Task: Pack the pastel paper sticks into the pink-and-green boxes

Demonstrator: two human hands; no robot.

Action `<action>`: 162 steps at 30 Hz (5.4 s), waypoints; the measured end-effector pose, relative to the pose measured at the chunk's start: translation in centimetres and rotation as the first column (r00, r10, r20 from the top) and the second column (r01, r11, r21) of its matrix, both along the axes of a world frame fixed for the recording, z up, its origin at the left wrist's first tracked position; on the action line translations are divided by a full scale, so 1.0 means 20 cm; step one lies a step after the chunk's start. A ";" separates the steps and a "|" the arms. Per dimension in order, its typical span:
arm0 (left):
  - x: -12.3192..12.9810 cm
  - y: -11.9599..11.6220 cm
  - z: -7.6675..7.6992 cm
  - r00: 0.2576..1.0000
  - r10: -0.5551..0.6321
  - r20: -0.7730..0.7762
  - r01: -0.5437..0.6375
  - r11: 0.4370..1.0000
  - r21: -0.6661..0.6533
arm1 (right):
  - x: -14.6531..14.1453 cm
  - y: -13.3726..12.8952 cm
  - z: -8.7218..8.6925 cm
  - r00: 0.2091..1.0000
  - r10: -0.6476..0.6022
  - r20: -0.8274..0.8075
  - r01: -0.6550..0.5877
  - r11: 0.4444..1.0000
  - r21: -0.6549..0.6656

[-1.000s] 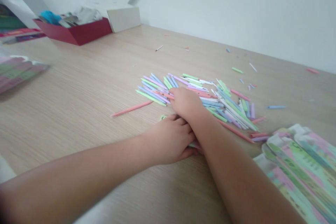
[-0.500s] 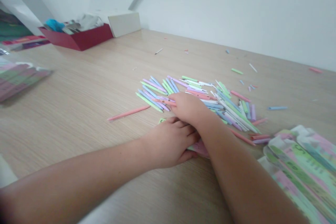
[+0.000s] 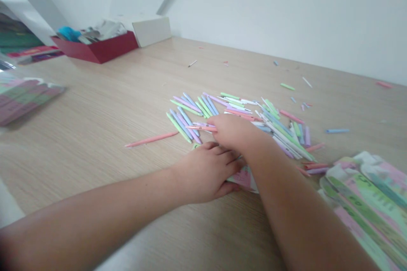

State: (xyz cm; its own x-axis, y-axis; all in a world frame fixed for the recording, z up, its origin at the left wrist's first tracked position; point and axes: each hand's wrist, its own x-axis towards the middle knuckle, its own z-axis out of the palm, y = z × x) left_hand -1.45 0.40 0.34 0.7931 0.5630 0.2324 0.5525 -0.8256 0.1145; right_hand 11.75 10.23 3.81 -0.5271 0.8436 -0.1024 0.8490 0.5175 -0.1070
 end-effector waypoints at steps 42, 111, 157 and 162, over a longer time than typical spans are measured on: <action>0.01 -0.01 0.04 0.996 0.028 -0.088 -0.036 0.996 -0.081 | -0.15 -0.01 -0.05 0.979 0.112 -0.170 -0.107 0.994 0.035; 0.00 -0.02 0.04 1.000 -0.001 -0.015 0.000 0.998 -0.063 | -0.04 -0.01 -0.01 0.999 -0.036 0.014 0.036 0.999 -0.012; 0.00 -0.03 0.02 0.999 -0.023 -0.023 0.022 1.000 -0.021 | -0.13 -0.07 0.01 0.998 0.000 -0.065 -0.003 0.999 -0.045; 0.00 -0.03 0.02 1.000 -0.022 -0.008 0.022 0.999 -0.029 | -0.13 -0.07 0.02 0.998 -0.003 -0.060 0.001 1.000 -0.027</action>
